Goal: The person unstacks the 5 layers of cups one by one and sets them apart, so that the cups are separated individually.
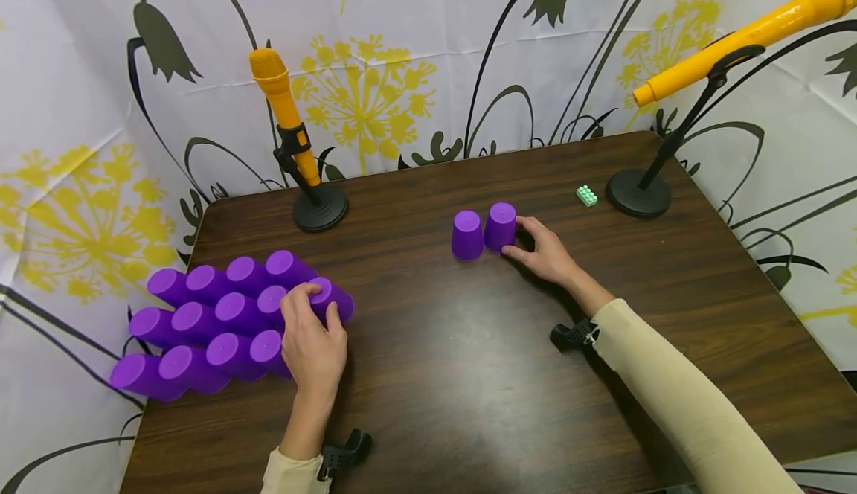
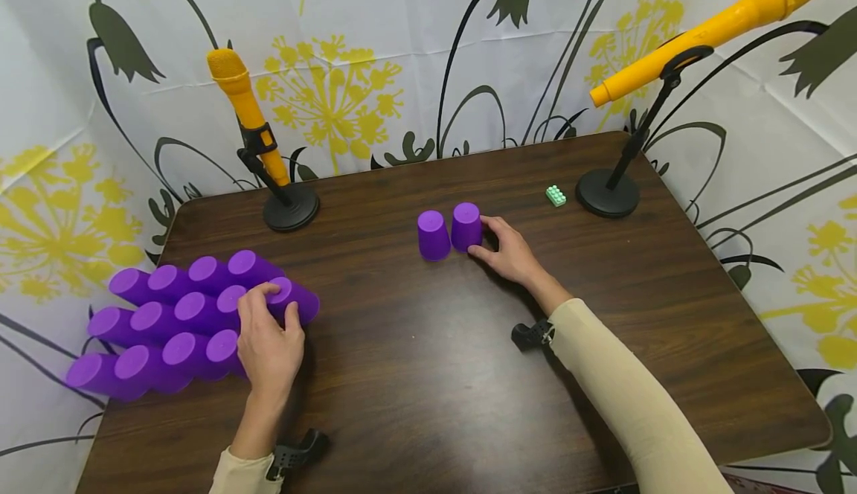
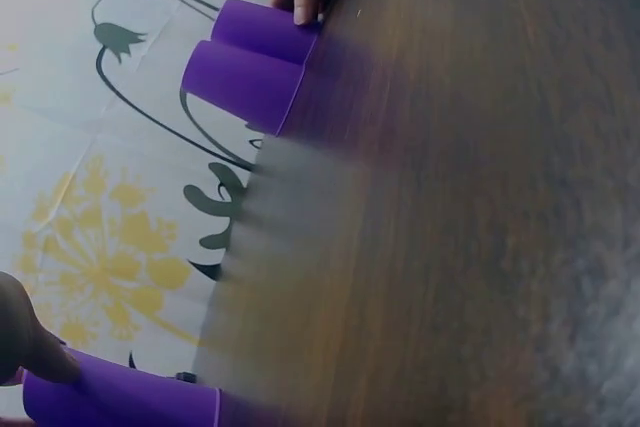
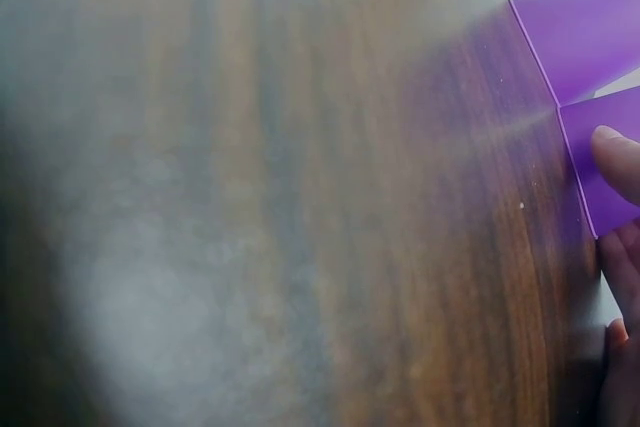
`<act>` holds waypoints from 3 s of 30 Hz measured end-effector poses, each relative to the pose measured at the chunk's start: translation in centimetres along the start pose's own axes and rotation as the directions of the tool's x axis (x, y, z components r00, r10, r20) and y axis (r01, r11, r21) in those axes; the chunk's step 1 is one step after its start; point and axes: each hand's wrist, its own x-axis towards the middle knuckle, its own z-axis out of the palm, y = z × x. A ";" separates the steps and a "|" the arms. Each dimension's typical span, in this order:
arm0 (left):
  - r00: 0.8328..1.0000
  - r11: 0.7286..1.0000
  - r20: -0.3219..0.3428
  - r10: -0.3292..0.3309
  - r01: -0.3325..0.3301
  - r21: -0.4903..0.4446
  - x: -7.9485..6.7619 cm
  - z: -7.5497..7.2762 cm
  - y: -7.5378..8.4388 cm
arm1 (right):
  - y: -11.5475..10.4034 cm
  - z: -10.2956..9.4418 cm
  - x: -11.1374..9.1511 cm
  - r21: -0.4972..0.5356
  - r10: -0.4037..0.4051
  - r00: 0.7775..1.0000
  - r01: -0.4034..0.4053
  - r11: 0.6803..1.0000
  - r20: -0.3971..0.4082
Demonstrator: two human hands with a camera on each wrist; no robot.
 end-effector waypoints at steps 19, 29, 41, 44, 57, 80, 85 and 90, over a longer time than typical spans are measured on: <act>0.914 0.904 -0.062 0.401 -0.405 -0.132 1.5 1.7 5.9 | 0.0 -0.1 0.1 -0.003 -0.037 0.999 0.037 0.999 -0.013; 0.795 0.899 0.420 0.438 -0.383 -0.213 0.9 8.8 9.2 | 0.2 0.0 0.1 -0.011 -0.060 0.998 0.060 0.998 -0.023; 0.833 0.911 0.382 0.401 -0.321 -0.257 1.5 13.7 11.4 | 0.4 0.2 -0.1 -0.014 -0.052 0.998 0.051 0.999 -0.028; 0.860 0.906 0.313 0.404 -0.328 -0.269 1.6 14.6 11.5 | 0.5 0.1 0.0 -0.016 -0.056 0.998 0.056 0.998 -0.032; 0.878 0.880 0.212 0.429 -0.354 -0.316 1.6 12.4 9.9 | 0.5 0.0 0.0 -0.009 -0.038 0.999 0.038 0.999 -0.013; 0.966 0.965 0.006 0.258 -0.257 -0.043 -4.5 -4.4 -0.7 | 0.3 -0.1 -0.1 -0.017 -0.027 0.999 0.027 0.999 -0.018; 0.982 0.982 0.015 0.187 -0.187 -0.008 -5.1 -4.5 -1.3 | 0.3 -0.1 -0.1 -0.022 -0.030 1.000 0.030 0.999 -0.005; 0.984 0.984 0.009 0.180 -0.180 0.001 -5.5 -4.2 -1.7 | 0.2 0.0 0.0 -0.017 -0.030 0.999 0.030 0.999 -0.010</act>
